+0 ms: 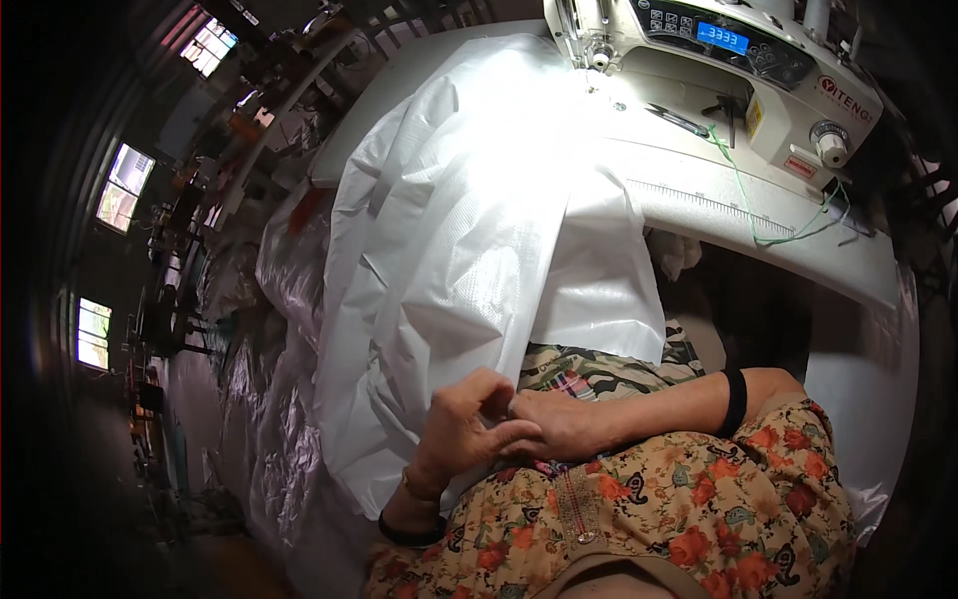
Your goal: The recorder is sewing together large white plastic/polypropylene sheets using an industrial sewing machine.
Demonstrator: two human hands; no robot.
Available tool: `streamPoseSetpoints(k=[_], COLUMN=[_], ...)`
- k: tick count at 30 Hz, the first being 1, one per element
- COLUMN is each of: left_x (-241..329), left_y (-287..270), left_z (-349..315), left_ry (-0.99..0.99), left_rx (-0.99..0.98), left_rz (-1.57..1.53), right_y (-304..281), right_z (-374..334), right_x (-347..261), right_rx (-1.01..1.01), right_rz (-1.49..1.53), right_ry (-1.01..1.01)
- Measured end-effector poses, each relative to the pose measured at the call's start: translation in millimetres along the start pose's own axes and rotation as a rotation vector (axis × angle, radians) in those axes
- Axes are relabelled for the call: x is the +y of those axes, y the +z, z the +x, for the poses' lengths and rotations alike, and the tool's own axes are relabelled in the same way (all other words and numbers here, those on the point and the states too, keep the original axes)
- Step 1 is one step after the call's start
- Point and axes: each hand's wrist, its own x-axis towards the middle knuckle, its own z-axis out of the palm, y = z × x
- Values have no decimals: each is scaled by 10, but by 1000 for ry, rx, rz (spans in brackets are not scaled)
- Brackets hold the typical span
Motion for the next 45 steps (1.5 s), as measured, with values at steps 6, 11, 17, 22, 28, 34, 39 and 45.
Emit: streamPoseSetpoints(k=[6,11,17,22,28,34,39,45], left_x=[-283,-545,-743,-603,-227,-248,-467,-799], left_y=[12,134,3,-592,-1174,-1292,-945,-65], left_z=[-48,-24,-136,141,599,677,401,-124], left_ry=[-276,-243,-462,-119,46,122,7,-131], left_rx=[33,62,358,711,773,719,665,531], left_rz=[-195,-66,-383,-382,-175,-151,34,238], right_y=[58,13,-701,-1446,-1947,-1303,-458,-77], right_z=[159,212,62,229,583,644,251,-319], right_x=[41,40,281,559,658,779,592,392], right_rx=[-54,121,794,1008,1016,804,388,176], right_rz=[-510,-619,-32,662,1175,1064,906,278], right_ry=[-248,-429,-163,47,119,-102,33,-36])
